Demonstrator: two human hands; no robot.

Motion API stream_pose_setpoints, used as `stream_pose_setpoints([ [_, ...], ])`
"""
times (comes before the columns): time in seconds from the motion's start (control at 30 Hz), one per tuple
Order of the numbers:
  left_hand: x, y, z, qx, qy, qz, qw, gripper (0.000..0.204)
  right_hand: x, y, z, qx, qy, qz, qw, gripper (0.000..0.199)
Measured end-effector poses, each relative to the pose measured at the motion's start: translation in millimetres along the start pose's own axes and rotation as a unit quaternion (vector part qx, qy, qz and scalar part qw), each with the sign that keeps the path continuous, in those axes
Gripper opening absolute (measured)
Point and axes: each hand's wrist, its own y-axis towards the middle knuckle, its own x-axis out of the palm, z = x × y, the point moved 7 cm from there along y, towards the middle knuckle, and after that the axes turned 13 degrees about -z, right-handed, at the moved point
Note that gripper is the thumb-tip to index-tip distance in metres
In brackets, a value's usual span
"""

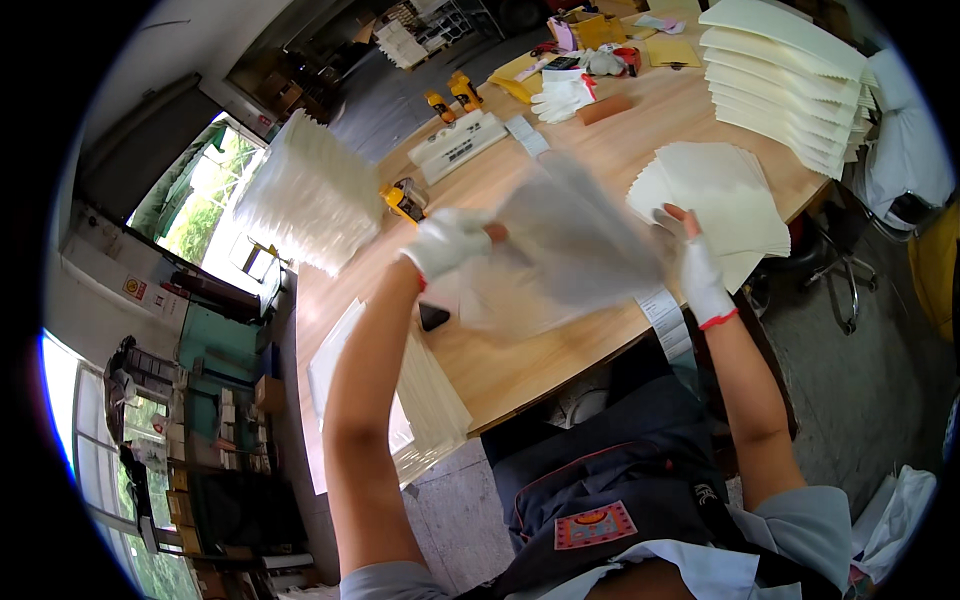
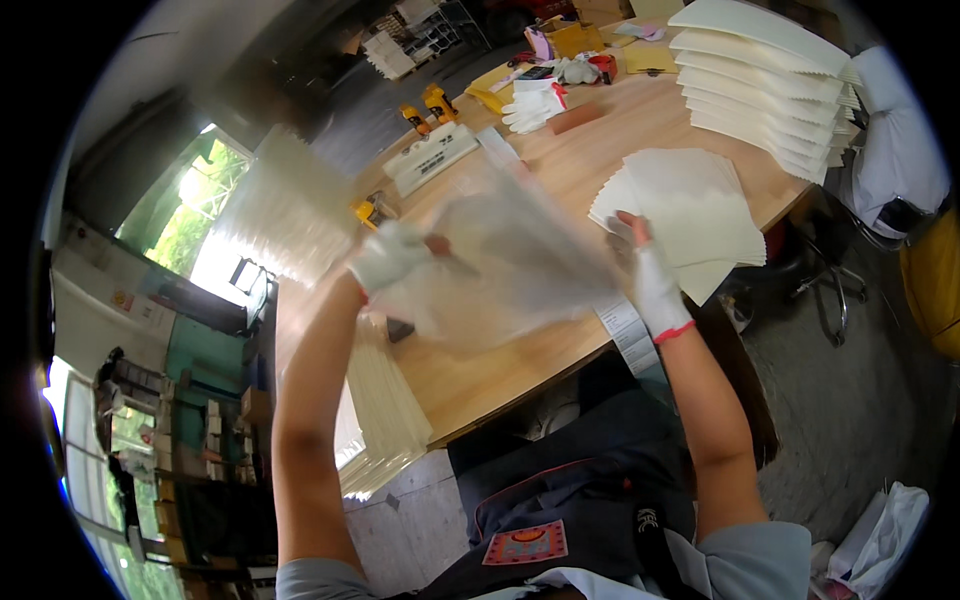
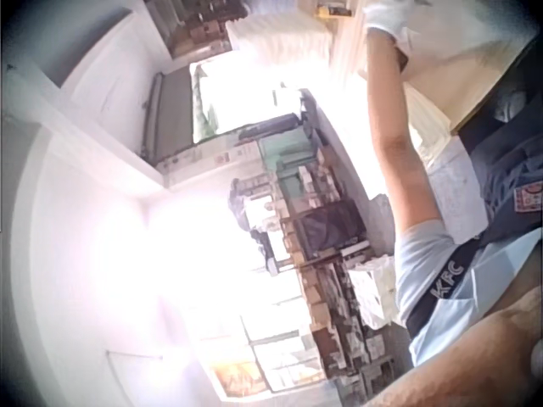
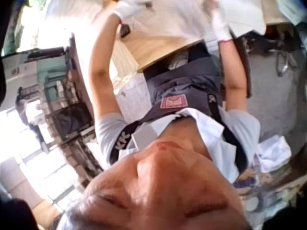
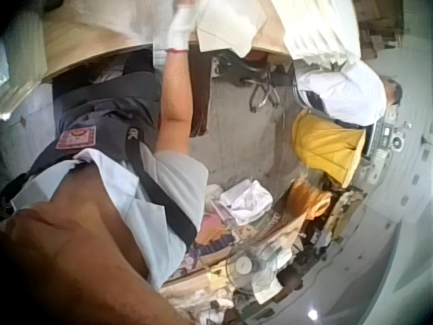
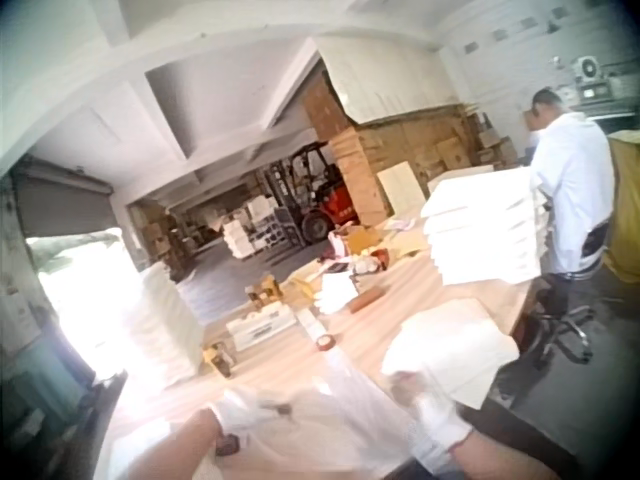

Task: The person places a book into a clear plastic sleeve, folds the top flap over, and seals it with a strip of adhesive tape. This process is repeated for multiple books, with the person handling each item individually and stacking the finished packages on the table.

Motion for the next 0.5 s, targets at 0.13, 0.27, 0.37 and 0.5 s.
stream_pose_setpoints([
  [0.13,-24.2,-15.7,-69.0,-0.017,-0.359,0.191,0.914,0.039,-35.7,-10.6,58.8,0.092,0.087,0.026,0.992,0.053],
  [0.27,26.6,10.8,-134.2,-0.081,-0.508,0.231,0.826,0.041,-39.3,-31.1,120.1,0.166,0.221,-0.078,0.958,0.051],
  [0.37,97.1,29.8,-160.5,-0.120,-0.630,0.243,0.728,0.030,7.6,-60.3,93.9,0.226,0.288,-0.046,0.929,0.048],
  [0.5,197.4,48.0,-260.2,-0.254,-0.360,0.125,0.889,0.043,3.3,-76.1,108.6,0.293,0.068,-0.011,0.954,0.034],
])
